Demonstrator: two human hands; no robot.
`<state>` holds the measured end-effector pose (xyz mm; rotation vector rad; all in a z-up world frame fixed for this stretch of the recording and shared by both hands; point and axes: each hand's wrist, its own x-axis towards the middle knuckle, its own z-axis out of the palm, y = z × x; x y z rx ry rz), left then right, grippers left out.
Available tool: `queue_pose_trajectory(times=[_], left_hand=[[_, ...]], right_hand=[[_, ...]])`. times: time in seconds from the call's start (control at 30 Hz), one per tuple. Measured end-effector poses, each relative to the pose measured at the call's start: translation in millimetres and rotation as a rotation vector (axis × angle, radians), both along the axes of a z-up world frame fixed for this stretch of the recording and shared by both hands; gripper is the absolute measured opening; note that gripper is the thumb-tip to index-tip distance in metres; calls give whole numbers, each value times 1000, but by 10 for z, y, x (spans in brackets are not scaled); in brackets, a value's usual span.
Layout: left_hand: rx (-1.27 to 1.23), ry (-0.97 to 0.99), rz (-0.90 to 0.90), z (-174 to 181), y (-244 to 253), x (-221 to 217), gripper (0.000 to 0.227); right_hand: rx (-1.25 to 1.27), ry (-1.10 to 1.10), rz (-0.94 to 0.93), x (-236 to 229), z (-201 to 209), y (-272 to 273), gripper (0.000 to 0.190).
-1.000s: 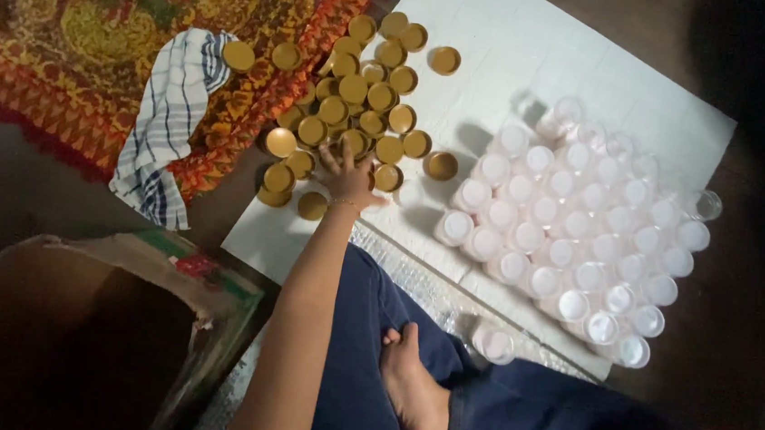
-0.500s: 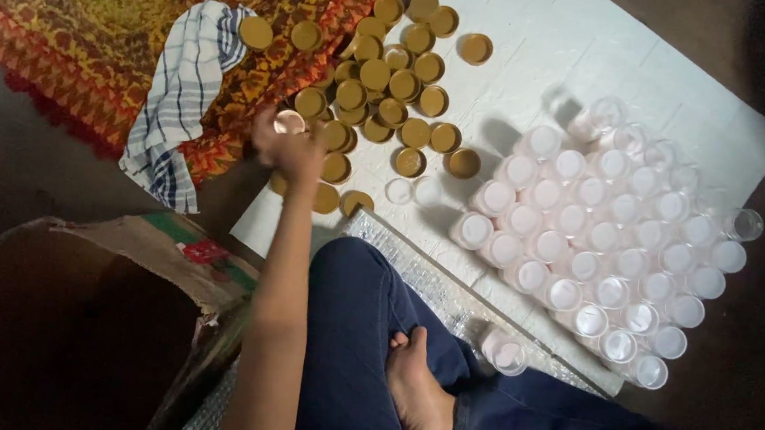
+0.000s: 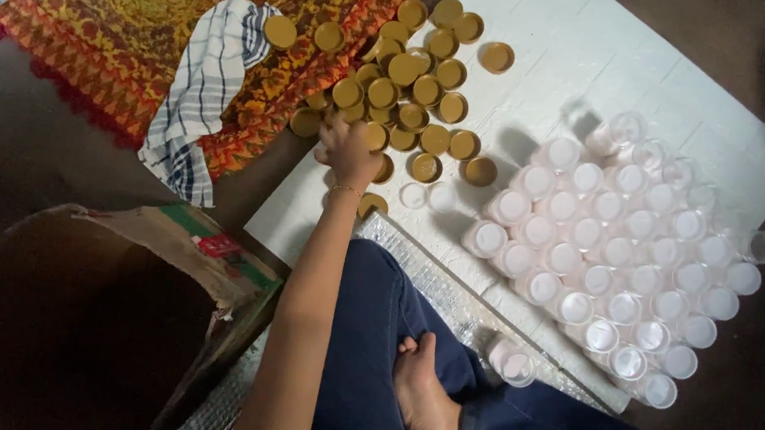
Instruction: Manually capping small plastic cream jars with gold-colored lids by pressing them together.
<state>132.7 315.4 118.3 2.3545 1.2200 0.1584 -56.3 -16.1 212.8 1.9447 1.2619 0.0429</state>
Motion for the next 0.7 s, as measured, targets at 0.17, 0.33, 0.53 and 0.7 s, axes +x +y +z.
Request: queue_pose_trajectory(times=[0.17, 0.33, 0.53, 0.7], left_hand=[[-33, 14, 158, 270, 348, 213, 34], [-500, -650, 916, -876, 1316, 185, 43], [-1170, -1364, 1028, -1317, 2375, 3, 13], [-826, -1295, 413, -907, 2251, 106, 67]], right_hand=[[1152, 1222, -1417, 17, -331, 33, 7], [1872, 1661, -2579, -188, -1977, -299, 55], [1865, 1779, -2563, -341, -2411, -508, 61], [1853, 1787, -2503, -394, -2621, -641, 63]])
